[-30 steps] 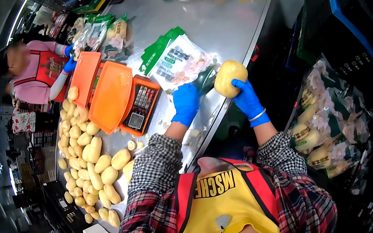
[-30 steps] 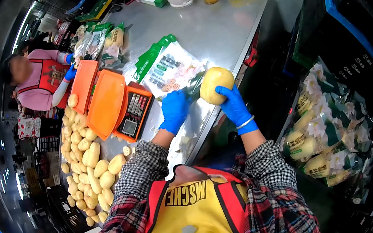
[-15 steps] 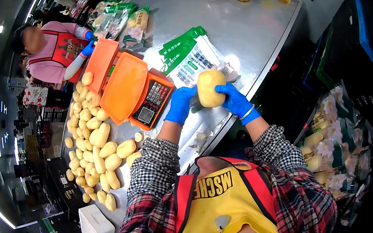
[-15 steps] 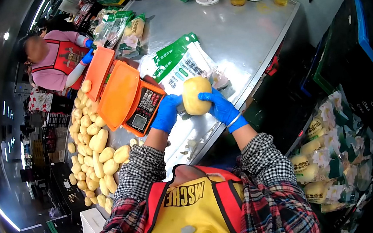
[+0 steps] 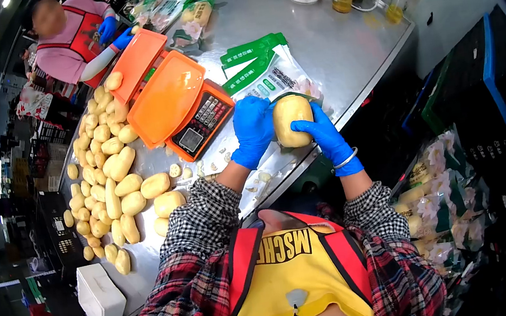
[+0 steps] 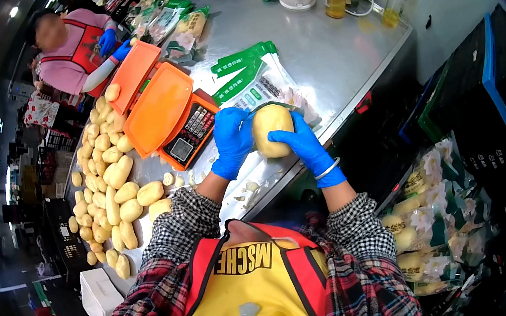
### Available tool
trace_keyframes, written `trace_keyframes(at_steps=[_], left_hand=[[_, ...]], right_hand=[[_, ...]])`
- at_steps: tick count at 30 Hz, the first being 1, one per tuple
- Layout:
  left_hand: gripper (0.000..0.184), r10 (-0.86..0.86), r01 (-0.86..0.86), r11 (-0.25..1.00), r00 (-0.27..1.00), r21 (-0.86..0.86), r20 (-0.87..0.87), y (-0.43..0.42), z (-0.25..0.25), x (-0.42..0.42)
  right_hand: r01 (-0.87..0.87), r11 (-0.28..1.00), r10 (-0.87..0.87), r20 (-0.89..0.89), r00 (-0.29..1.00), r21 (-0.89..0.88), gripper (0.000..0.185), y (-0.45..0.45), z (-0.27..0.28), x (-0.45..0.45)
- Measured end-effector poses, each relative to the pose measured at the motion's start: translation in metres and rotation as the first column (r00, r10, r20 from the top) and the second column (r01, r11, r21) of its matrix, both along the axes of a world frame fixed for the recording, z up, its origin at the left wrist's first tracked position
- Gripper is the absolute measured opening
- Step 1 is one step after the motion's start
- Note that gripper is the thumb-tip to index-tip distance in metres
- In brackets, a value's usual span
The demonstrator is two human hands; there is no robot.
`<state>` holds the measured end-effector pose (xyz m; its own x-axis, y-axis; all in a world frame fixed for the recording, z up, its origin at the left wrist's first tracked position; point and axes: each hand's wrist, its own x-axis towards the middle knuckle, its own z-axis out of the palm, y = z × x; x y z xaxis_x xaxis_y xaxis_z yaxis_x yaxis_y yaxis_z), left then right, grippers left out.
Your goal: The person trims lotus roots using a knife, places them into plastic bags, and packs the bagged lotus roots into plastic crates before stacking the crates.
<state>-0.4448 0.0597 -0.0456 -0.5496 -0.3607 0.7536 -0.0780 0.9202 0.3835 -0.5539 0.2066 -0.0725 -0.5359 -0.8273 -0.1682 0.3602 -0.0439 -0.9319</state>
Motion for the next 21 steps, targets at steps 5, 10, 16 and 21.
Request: trace_keyframes(at_steps=[5,10,16,21], left_hand=[[0.014,0.074,-0.048,0.981,0.988,-0.188,0.137,-0.003,0.034,0.027],[0.012,-0.02,0.061,0.96,0.989,-0.275,0.149,-0.006,0.049,0.063],[0.016,0.035,-0.032,0.97,0.999,-0.24,0.008,-0.02,0.063,0.105],[0.016,0.107,-0.108,0.985,0.994,-0.137,-0.008,-0.035,0.064,0.128]], right_hand=[[-0.139,0.979,0.201,0.615,0.762,-0.147,0.052,-0.005,0.038,0.022],[-0.047,0.961,0.231,0.698,0.677,-0.273,0.054,-0.029,0.022,0.041],[-0.212,0.965,0.236,0.158,0.959,-0.155,0.058,-0.052,0.061,0.075],[-0.129,0.902,0.403,0.697,0.593,-0.411,0.039,-0.11,0.04,0.091]])
